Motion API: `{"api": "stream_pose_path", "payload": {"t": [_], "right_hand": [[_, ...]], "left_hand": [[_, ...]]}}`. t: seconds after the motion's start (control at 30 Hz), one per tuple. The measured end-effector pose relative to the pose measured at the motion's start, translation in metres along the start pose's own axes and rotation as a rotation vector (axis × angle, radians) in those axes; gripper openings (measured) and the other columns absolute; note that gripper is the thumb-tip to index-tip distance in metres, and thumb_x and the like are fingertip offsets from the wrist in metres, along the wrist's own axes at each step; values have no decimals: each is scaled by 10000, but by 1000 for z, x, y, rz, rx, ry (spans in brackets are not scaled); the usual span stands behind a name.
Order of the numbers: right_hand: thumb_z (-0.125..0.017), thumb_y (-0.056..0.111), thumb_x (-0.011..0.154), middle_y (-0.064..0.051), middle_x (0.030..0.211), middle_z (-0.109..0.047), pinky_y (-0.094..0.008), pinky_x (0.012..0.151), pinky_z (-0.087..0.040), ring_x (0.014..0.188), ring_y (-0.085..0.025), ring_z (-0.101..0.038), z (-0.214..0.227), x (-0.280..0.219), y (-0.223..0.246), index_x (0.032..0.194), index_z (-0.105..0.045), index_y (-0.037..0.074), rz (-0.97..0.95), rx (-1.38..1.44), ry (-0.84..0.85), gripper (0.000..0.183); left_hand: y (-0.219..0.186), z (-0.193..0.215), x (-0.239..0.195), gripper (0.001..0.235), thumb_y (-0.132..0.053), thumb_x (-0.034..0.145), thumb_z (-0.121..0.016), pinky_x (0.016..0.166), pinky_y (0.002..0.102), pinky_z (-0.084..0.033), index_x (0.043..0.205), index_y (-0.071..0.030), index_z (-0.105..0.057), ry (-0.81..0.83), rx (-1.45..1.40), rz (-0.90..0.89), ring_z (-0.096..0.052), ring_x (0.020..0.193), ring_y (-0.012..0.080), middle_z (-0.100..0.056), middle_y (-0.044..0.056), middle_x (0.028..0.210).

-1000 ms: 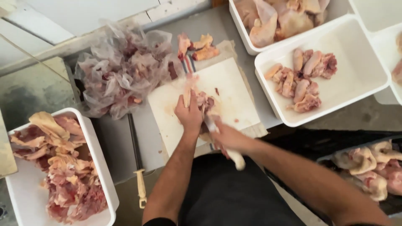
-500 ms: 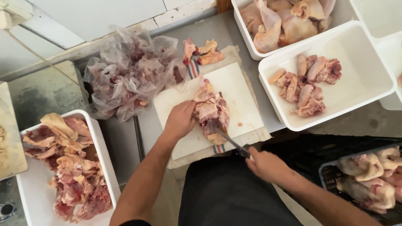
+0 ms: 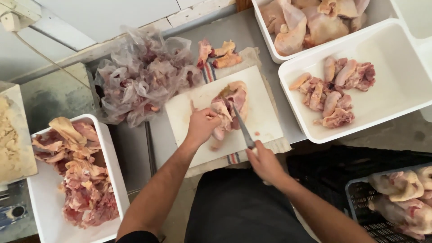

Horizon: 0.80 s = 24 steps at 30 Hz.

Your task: Butchering and cutting raw chickens into smaller pieces using a knife on a cutting board

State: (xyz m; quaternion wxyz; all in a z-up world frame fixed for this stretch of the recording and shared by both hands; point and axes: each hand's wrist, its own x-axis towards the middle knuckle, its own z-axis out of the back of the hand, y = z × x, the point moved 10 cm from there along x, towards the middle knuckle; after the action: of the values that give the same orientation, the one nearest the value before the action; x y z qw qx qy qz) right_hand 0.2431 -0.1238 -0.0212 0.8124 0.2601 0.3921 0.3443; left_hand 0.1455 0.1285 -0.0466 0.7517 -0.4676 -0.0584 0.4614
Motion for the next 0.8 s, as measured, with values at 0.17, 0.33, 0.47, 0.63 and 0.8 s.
{"api": "stream_pose_path", "payload": {"t": [0.17, 0.33, 0.47, 0.63, 0.8], "right_hand": [[-531, 314, 1030, -255, 743, -703, -471, 650, -573, 772, -417, -743, -26, 15, 11, 1089, -559, 38, -6, 107, -21, 284], [-507, 294, 1035, -345, 822, -681, -568, 746, -541, 880, -494, -702, -4, 31, 60, 1217, -505, -13, 28, 61, -12, 357], [-498, 342, 1022, -350, 869, -705, -619, 812, -549, 944, -518, -706, -28, 77, 41, 1264, -492, 22, 89, -16, -35, 402], [-554, 347, 994, -312, 869, -729, -589, 778, -587, 937, -479, -728, -76, 15, -39, 1218, -549, 32, 44, -111, 55, 386], [-644, 345, 921, -251, 774, -754, -551, 698, -570, 841, -464, -737, 14, -16, -58, 1106, -623, 90, -83, -53, -108, 316]], "left_hand": [[14, -11, 2, 243, -307, 696, -777, 568, 302, -493, 908, -194, -808, -21, -133, 101, -638, 644, 150, -685, 49, 648], [21, -16, 6, 186, -278, 698, -752, 537, 303, -462, 860, -206, -809, -13, -196, 140, -600, 615, 147, -643, 42, 620], [58, -30, 21, 88, -137, 807, -690, 539, 295, -479, 832, -60, -725, -23, -683, 189, -541, 635, 143, -563, 37, 701], [65, -12, 28, 68, -48, 857, -637, 602, 274, -487, 849, -4, -687, -40, -957, 184, -549, 684, 147, -522, 49, 732], [47, -33, -16, 249, -45, 829, -639, 693, 312, -511, 1056, 44, -687, 86, -558, -20, -581, 830, 218, -550, 111, 945]]}}
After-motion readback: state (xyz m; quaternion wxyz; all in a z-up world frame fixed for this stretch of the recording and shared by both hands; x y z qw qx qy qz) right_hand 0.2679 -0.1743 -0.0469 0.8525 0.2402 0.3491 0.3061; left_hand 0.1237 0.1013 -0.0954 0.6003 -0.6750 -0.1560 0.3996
